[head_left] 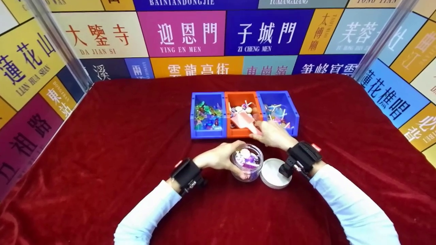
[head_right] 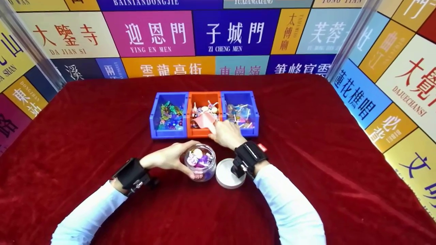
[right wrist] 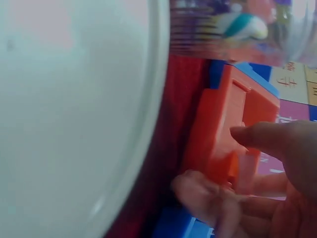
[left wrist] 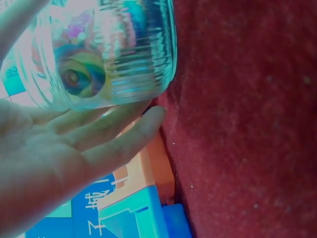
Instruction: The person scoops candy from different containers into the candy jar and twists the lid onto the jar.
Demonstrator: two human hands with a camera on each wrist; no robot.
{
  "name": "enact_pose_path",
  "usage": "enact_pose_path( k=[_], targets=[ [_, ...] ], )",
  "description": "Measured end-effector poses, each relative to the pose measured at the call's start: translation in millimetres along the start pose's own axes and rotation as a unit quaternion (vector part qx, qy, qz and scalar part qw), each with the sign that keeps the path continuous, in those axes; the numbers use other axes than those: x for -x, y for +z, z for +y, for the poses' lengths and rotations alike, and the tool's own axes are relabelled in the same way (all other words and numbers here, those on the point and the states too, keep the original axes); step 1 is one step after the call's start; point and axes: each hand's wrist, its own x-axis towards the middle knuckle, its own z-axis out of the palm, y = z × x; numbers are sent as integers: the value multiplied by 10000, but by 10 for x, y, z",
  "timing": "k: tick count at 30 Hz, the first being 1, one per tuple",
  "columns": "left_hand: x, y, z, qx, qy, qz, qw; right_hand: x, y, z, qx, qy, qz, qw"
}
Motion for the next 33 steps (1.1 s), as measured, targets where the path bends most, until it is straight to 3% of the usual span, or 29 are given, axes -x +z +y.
enact_pose_path(
  k=[5, 11, 14, 20, 22, 26, 29, 33],
  targets=[
    [-4, 7, 6, -16, -36, -51, 10000, 195, -138, 7, 502, -213, 676, 9962],
    [-6, 29, -14, -3, -37, -17, 10000, 592, -319, -18, 583, -261, 1320, 9892],
    [-4, 22, -22, 70, -76, 4, 9999, 765, -299, -9, 611, -601, 985, 9914],
    [-5, 3, -31, 186, -58, 19, 9998, 1020, -51, 41, 614, -1023, -704, 9904],
    [-4, -1, -35, 205, -49, -5, 9998, 1062, 37, 59, 649, -1078, -789, 9889],
    [5, -11, -49, 259, -29, -35, 9997, 1075, 138, 105, 780, -1471, -426, 9851],
    [10, -12, -66, 290, -38, -50, 9996, 1068, 110, 133, 640, -1538, -418, 9851],
    [12, -8, -78, 308, -60, -87, 9995, 1075, -45, 147, 310, -1319, -485, 9896]
  ],
)
